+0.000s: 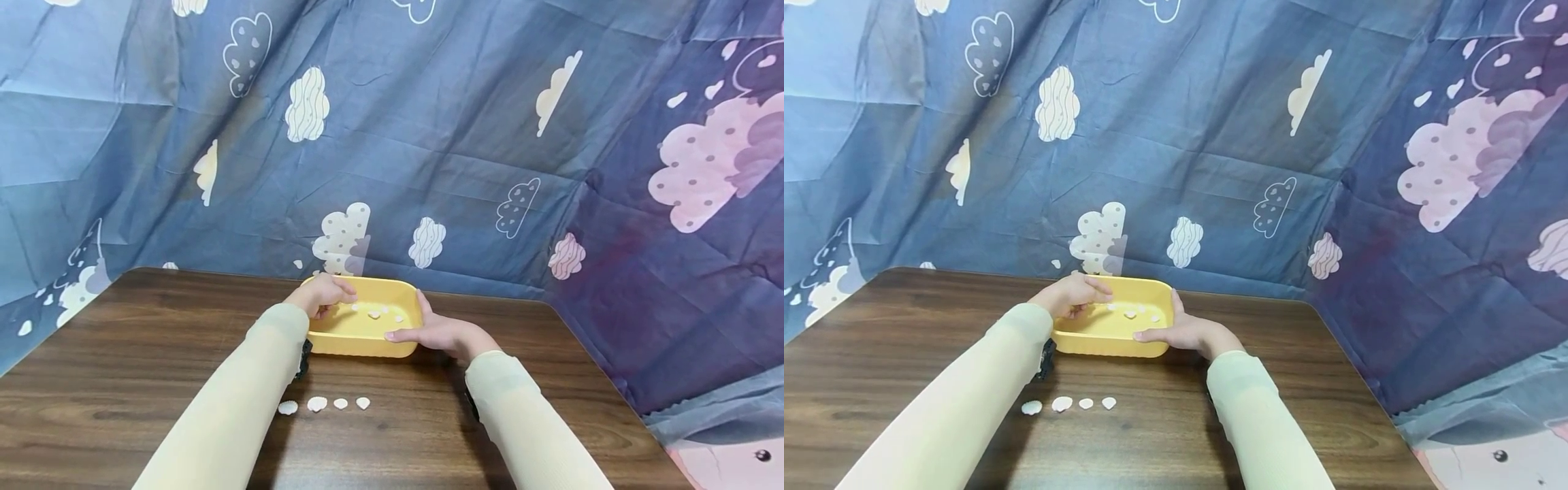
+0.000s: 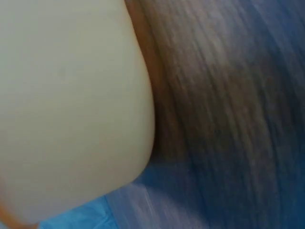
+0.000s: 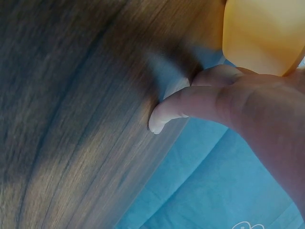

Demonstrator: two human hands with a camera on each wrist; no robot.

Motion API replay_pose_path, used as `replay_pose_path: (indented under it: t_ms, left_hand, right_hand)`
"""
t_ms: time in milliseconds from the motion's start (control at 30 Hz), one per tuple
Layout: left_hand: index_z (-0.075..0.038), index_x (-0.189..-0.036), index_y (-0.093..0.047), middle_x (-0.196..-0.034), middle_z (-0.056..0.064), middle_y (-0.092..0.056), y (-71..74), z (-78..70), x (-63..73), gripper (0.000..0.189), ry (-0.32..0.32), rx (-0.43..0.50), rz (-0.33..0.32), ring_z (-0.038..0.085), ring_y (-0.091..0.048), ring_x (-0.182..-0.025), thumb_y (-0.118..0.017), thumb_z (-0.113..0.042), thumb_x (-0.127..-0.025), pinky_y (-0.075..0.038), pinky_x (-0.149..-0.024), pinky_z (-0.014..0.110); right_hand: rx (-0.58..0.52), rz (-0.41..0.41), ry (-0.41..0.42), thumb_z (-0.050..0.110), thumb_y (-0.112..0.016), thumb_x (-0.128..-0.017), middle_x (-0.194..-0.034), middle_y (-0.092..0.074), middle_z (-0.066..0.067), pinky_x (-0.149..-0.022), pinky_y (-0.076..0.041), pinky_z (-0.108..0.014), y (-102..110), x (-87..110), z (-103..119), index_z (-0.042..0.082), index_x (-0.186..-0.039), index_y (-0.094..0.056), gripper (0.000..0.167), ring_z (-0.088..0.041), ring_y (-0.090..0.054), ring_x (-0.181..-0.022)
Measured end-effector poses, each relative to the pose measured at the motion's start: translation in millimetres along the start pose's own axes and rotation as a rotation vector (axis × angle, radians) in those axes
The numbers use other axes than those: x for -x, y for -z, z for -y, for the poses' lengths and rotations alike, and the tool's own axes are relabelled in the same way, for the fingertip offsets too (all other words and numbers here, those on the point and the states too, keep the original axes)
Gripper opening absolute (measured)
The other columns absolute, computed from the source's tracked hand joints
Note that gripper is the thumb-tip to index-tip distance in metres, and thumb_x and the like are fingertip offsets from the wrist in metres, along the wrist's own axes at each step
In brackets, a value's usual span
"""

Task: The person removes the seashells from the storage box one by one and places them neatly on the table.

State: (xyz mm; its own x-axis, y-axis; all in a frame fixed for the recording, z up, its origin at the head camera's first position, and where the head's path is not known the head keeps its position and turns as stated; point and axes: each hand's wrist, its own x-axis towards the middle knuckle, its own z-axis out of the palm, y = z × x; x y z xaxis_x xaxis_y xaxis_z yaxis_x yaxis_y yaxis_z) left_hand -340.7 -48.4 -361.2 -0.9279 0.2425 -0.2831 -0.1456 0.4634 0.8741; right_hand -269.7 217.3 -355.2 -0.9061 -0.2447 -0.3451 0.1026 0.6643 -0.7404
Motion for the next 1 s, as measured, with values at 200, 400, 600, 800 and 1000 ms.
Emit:
replay_pose_path:
  t_ms: [200, 400, 600, 800, 1000]
  left_hand:
    - [-0.007, -0.141, -0.068, -0.061, -0.004, -0.064, -2.3, 1.0, -2.2, 0.043, -0.067, -0.142, -0.012, 0.006, -0.021, -0.043, -0.073, -0.011, -0.099, -0.028, -0.047, 0.023]
    - [-0.006, -0.14, -0.069, -0.136, 0.012, -0.072, -6.8, 2.7, -3.3, 0.043, -0.078, -0.18, -0.018, 0.005, -0.024, -0.047, -0.069, -0.001, -0.097, -0.031, -0.051, 0.022]
    - [-0.008, -0.137, -0.072, -0.142, 0.01, -0.07, -10.9, 3.0, -9.4, 0.04, -0.07, -0.31, -0.019, 0.007, -0.028, -0.049, -0.065, 0.0, -0.098, -0.031, -0.051, 0.022]
    - [-0.008, -0.127, -0.078, -0.132, 0.009, -0.075, -13.2, 3.0, -16.0, 0.032, -0.069, -0.38, -0.05, 0.009, -0.031, -0.049, -0.068, -0.001, -0.097, -0.033, -0.051, 0.024]
    - [-0.007, -0.114, -0.082, -0.091, 0.002, -0.075, -15.1, 5.2, -18.6, 0.023, -0.063, -0.378, -0.091, 0.01, -0.033, -0.048, -0.075, -0.002, -0.092, -0.034, -0.05, 0.024]
  right_hand:
    - [0.002, 0.002, -0.01, 0.059, -0.086, -0.082, -0.179, -0.004, -0.012, -0.133, -0.015, -0.059, 2, 1.4, -1, 0.028, -0.169, 0.018, 0.139, -0.031, -0.013, -0.162]
    - [0.006, 0.001, -0.01, 0.059, -0.086, -0.082, -0.179, -0.003, -0.012, -0.133, -0.015, -0.059, 2, 0.2, -1, 0.028, -0.169, 0.018, 0.139, -0.031, -0.013, -0.162]
    - [0.001, 0.004, -0.002, 0.058, -0.086, -0.082, -0.179, -0.003, -0.012, -0.133, -0.014, -0.059, 0, 0.0, 1, 0.028, -0.169, 0.018, 0.139, -0.031, -0.013, -0.162]
    - [-0.003, -0.003, -0.005, 0.057, -0.086, -0.082, -0.179, -0.004, -0.012, -0.133, -0.014, -0.059, 1, 0.9, 1, 0.028, -0.169, 0.018, 0.139, -0.031, -0.013, -0.162]
    - [0.002, 0.002, -0.006, 0.058, -0.086, -0.082, -0.179, -0.004, -0.013, -0.133, -0.015, -0.059, 0, 0.0, -1, 0.028, -0.169, 0.018, 0.139, -0.031, -0.014, -0.162]
